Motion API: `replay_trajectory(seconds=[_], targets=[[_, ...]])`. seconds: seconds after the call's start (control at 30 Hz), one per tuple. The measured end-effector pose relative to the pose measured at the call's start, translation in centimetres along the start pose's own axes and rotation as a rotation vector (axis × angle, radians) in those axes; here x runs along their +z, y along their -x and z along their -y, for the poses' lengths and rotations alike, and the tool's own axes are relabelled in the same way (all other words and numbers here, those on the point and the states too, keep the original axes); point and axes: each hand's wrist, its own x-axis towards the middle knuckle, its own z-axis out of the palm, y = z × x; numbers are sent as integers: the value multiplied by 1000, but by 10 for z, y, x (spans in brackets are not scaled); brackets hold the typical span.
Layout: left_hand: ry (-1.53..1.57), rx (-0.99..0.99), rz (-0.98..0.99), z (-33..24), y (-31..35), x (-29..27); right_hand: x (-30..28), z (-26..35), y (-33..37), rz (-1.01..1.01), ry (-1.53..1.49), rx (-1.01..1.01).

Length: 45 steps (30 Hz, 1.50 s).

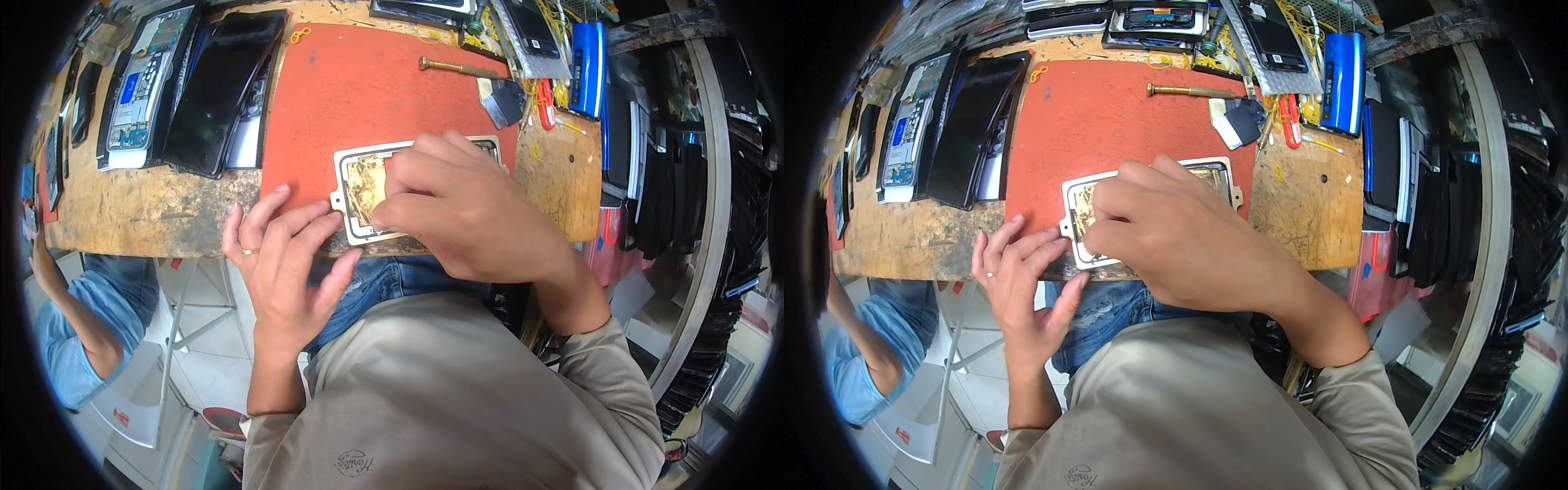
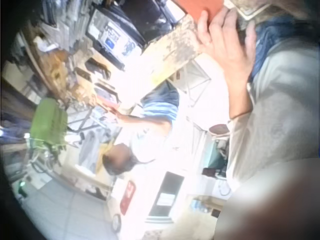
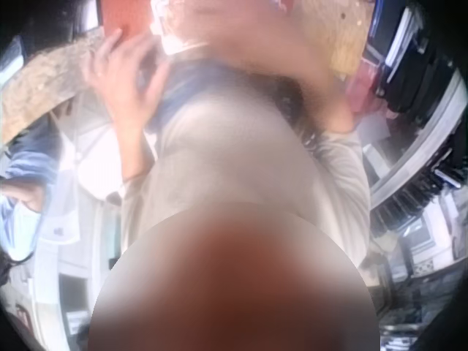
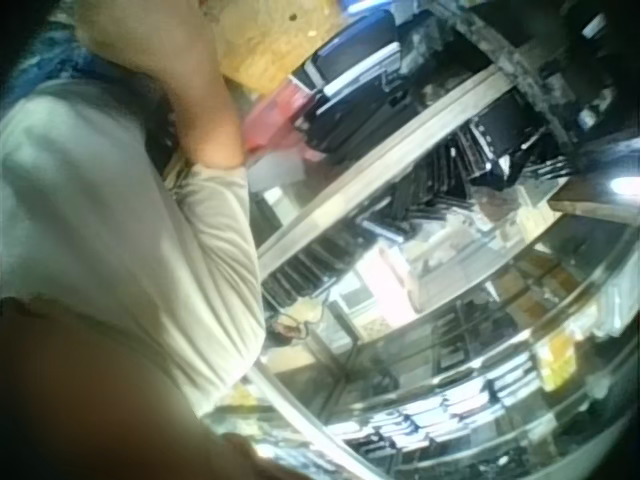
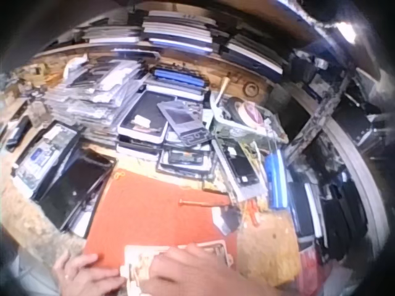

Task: The person assembles a mobile phone by placing a screen into a metal frame, cleaning the frame interior, and inserting a battery. The person handles multiple phone frames and components on a cluttered workbench.

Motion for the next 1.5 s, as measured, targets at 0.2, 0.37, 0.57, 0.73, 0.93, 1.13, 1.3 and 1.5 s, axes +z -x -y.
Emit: replay_trajectory(seconds=[0.2,0.37,0.57,0.73,0.93,1.13,1.3,1.5], targets=[[-71,136,-111,-8,6,16,1,-11,16,-241,-23,158],[95,200,-161,-12,13,21,-15,-32,37,-353,60,292],[-57,123,7,-28,22,27,-11,-34,53,-343,154,317],[-155,23,130,-40,18,30,2,-11,63,-364,299,356],[-101,-67,72,-20,-7,21,20,31,63,-343,177,318],[-139,1,-140,-5,-13,9,9,-8,28,-525,104,266],[108,111,-60,4,-6,0,22,-34,-23,-516,78,171],[64,186,55,10,0,4,37,-44,-41,-517,104,170]])
